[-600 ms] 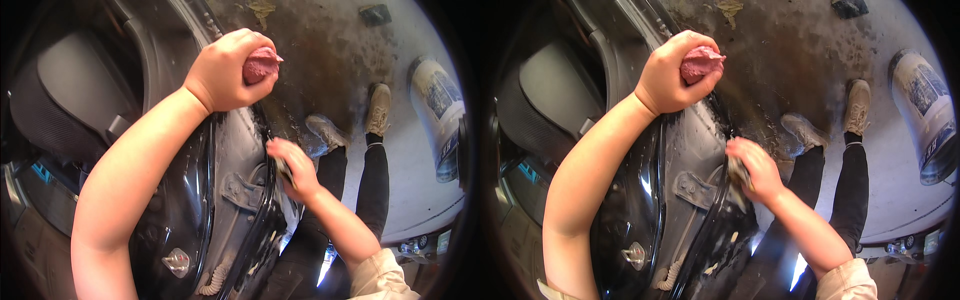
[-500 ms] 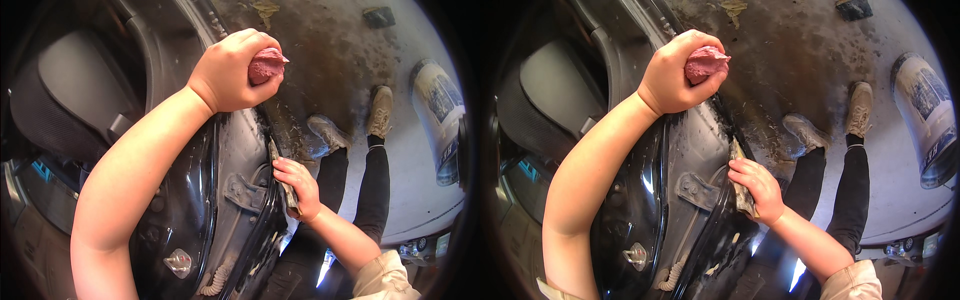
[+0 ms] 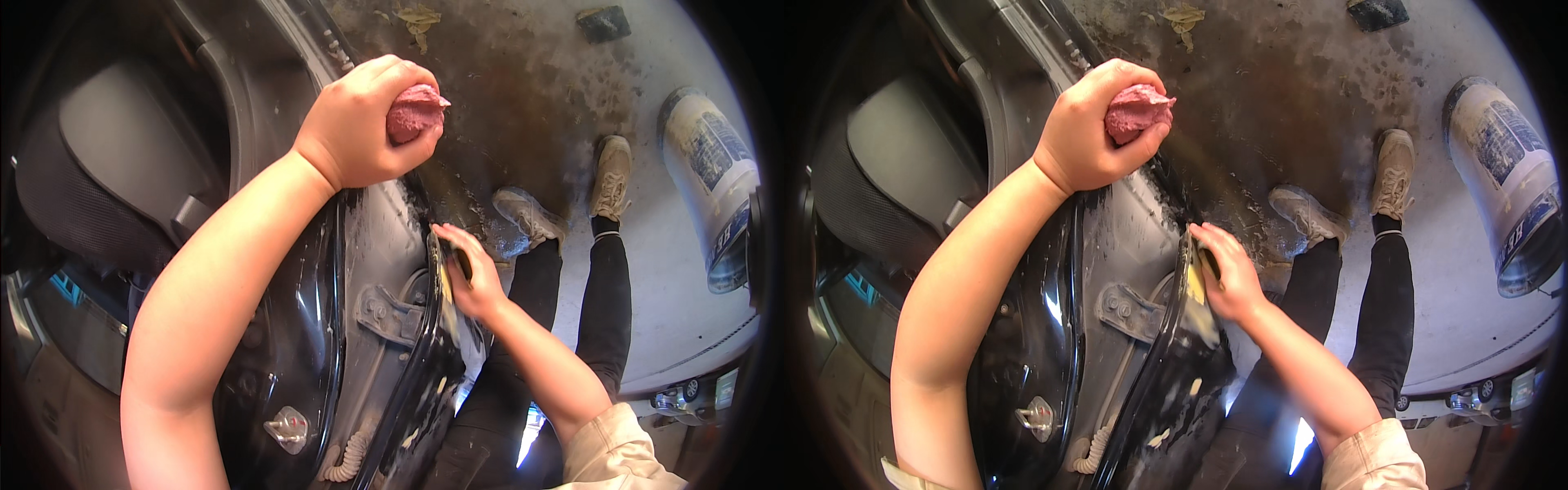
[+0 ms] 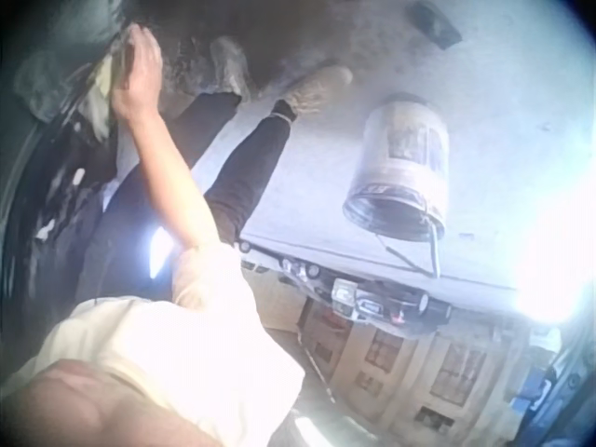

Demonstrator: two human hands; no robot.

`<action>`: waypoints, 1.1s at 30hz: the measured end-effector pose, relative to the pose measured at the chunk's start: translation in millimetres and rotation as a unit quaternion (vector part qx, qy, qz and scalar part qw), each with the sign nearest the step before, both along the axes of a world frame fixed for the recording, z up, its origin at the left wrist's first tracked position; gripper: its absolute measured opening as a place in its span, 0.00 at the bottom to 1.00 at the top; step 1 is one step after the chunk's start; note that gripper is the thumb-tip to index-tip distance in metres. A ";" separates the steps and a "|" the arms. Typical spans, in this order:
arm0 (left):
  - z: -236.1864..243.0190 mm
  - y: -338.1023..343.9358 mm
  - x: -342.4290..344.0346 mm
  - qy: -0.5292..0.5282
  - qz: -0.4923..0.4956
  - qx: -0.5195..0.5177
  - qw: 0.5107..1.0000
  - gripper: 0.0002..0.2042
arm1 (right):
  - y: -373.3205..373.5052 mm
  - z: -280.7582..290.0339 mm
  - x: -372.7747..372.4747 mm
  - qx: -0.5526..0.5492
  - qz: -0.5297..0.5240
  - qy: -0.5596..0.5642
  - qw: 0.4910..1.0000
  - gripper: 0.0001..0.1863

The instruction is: The person applies a yellow body filler to a black car door using a spreader and a pink putty knife, smoothing the material over a damaged area. The person repeatedly spreads and levels the filler across the door panel.

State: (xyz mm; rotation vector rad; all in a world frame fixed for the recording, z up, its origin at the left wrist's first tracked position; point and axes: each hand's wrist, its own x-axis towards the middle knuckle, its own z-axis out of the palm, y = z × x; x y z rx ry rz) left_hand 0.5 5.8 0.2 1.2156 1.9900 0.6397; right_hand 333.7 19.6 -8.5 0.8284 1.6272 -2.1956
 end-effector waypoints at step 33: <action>0.1 -0.2 -0.8 -0.058 0.014 -0.090 0.994 0.16 | -19.6 36.2 -38.1 -0.143 -0.147 -0.151 0.967 0.31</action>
